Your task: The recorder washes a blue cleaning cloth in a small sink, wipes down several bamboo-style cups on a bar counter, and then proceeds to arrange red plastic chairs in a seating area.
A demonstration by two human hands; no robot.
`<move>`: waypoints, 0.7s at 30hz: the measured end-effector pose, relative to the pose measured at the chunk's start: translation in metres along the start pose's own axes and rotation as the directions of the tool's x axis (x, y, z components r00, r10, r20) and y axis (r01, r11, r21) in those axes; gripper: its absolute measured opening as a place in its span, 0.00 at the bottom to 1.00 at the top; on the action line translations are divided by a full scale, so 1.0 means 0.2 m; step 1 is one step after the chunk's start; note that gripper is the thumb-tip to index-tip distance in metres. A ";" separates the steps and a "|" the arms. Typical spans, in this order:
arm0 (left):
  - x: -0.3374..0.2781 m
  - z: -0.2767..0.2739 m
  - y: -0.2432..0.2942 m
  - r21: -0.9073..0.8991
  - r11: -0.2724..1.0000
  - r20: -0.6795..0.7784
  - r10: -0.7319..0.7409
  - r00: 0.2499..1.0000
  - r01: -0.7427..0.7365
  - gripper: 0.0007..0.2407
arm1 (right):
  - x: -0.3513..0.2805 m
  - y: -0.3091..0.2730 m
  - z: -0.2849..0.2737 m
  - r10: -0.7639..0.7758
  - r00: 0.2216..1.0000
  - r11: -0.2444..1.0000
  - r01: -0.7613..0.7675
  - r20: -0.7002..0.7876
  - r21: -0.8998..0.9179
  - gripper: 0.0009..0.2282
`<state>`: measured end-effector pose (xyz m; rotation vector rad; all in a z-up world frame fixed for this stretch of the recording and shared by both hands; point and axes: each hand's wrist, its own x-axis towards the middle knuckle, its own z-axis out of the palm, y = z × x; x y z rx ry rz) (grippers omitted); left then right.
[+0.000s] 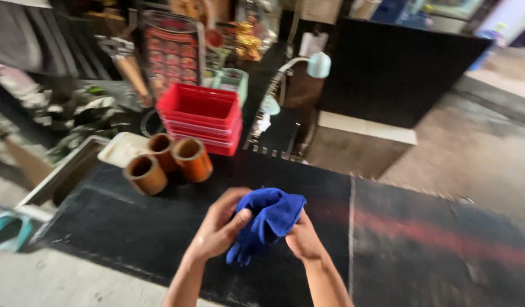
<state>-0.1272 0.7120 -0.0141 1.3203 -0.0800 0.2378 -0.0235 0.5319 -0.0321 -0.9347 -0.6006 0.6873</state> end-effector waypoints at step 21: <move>0.29 1.60 -0.39 -0.027 0.993 0.141 -0.113 0.984 0.118 0.10 | -1.10 -0.59 -0.91 -0.157 0.747 0.985 0.169 -0.646 -0.045 0.20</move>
